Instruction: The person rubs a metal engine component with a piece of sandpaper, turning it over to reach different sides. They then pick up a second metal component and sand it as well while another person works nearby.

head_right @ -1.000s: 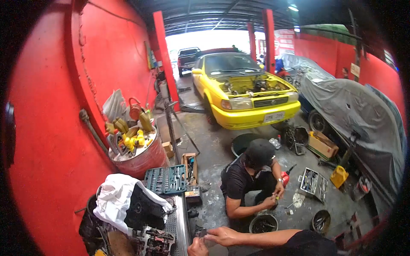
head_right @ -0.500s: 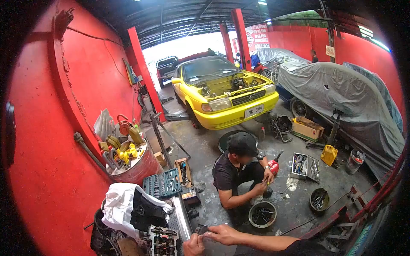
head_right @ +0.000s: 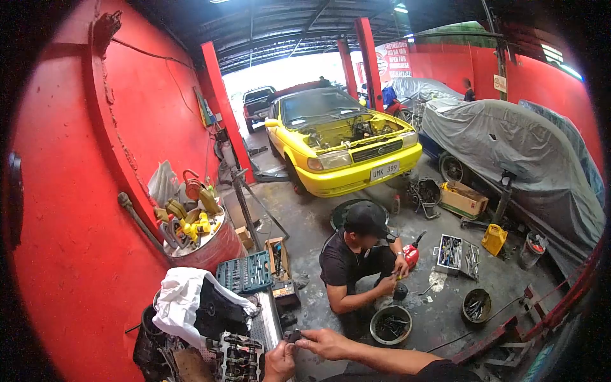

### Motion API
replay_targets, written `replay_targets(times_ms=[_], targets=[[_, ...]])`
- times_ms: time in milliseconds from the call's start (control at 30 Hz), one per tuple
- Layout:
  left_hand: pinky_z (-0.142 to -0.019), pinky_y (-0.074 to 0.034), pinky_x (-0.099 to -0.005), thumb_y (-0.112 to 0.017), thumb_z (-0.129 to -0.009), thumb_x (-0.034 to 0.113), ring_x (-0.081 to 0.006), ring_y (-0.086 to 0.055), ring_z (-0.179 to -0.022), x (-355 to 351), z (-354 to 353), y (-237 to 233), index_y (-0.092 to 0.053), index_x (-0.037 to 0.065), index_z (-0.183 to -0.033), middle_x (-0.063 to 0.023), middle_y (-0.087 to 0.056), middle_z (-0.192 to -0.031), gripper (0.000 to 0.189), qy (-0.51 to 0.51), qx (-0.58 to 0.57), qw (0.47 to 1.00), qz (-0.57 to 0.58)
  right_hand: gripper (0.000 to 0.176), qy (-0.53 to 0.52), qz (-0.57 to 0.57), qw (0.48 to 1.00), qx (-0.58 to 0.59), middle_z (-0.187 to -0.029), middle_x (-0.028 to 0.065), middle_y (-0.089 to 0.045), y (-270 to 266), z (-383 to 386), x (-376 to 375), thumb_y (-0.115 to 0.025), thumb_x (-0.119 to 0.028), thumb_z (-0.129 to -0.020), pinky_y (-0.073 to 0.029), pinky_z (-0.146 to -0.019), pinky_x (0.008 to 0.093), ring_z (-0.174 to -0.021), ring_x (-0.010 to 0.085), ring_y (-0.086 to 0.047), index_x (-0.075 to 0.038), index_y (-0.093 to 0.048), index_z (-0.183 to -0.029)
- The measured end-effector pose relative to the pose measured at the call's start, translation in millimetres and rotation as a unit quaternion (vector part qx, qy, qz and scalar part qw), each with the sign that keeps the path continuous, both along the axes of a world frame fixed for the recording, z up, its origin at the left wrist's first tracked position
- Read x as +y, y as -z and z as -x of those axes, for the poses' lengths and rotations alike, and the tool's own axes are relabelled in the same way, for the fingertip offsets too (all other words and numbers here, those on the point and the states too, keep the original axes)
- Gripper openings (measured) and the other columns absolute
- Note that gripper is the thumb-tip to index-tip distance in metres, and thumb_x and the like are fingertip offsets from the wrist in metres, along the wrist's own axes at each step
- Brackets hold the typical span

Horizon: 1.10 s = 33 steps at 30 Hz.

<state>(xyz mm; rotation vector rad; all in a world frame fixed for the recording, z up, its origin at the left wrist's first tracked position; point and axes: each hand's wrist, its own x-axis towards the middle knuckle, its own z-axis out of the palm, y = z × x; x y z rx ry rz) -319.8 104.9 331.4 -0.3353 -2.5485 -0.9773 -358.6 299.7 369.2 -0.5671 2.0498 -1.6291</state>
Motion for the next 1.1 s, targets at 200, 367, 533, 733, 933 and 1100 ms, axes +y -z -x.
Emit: replay_targets(times_ms=[200,367,533,733,933,1100], targets=[[-0.047,-0.043,-0.0341,-0.045,-0.099,0.034,-0.0204,-0.058,-0.054,-17.3,-2.2,-5.1,-0.060,0.005,-0.087,-0.0049,-0.059,-0.064,0.035,0.181,-0.363,0.854,-0.327,0.035,-0.039,-0.031,0.999,0.017,-0.066,-0.0023,-0.047,-11.5,-6.8,1.2,-0.058,-0.038,-0.096,-0.038,-0.058,0.0272,-0.065,0.0067,-0.042,-0.004,-0.061,-0.093],[-0.051,-0.045,-0.0431,-0.049,-0.098,0.026,-0.0386,-0.059,-0.058,0.7,-12.0,4.0,-0.059,0.003,-0.087,-0.0180,-0.059,-0.068,0.028,0.007,-0.062,0.997,-0.035,0.036,-0.003,-0.033,0.999,-0.015,-0.067,-0.0024,-0.047,4.4,-10.6,-6.6,-0.056,-0.039,-0.097,-0.039,-0.058,0.0278,-0.065,0.0074,-0.043,-0.003,-0.060,-0.096],[-0.044,-0.041,-0.0372,-0.046,-0.100,0.031,-0.0299,-0.055,-0.049,-2.0,-18.0,24.7,-0.057,0.003,-0.089,-0.0112,-0.056,-0.060,0.032,0.073,-0.234,0.941,-0.235,0.043,-0.010,-0.078,0.996,-0.046,-0.068,0.0009,-0.052,21.3,-8.4,-5.6,-0.054,-0.043,-0.097,-0.042,-0.061,0.0304,-0.067,0.0101,-0.047,0.000,-0.060,-0.096],[-0.044,-0.034,-0.0244,-0.042,-0.102,0.033,-0.0098,-0.044,-0.047,-19.5,-25.3,22.0,-0.058,0.004,-0.091,-0.0023,-0.054,-0.062,0.036,0.127,-0.417,0.771,-0.464,0.045,-0.027,-0.096,0.995,-0.023,-0.071,0.0053,-0.057,7.5,-10.8,-18.3,-0.053,-0.044,-0.097,-0.043,-0.063,0.0314,-0.069,0.0112,-0.050,0.001,-0.061,-0.098],[-0.058,-0.047,-0.0381,-0.050,-0.098,0.032,-0.0258,-0.063,-0.065,-14.8,-33.4,58.3,-0.060,0.004,-0.097,-0.0141,-0.064,-0.071,0.031,-0.030,-0.282,0.923,-0.261,0.044,0.019,-0.116,0.991,-0.067,-0.067,0.0043,-0.053,57.0,-15.6,-34.7,-0.052,-0.046,-0.097,-0.042,-0.058,0.0320,-0.063,0.0139,-0.051,-0.003,-0.060,-0.092],[-0.063,-0.049,-0.0463,-0.058,-0.093,0.035,-0.0428,-0.064,-0.078,-3.8,-37.1,29.0,-0.065,0.006,-0.095,-0.0234,-0.064,-0.077,0.029,-0.106,-0.205,0.954,-0.192,0.049,0.020,-0.139,0.984,-0.109,-0.067,0.0054,-0.055,65.4,-9.9,-41.3,-0.051,-0.050,-0.095,-0.042,-0.057,0.0315,-0.061,0.0153,-0.052,-0.003,-0.061,-0.092]])
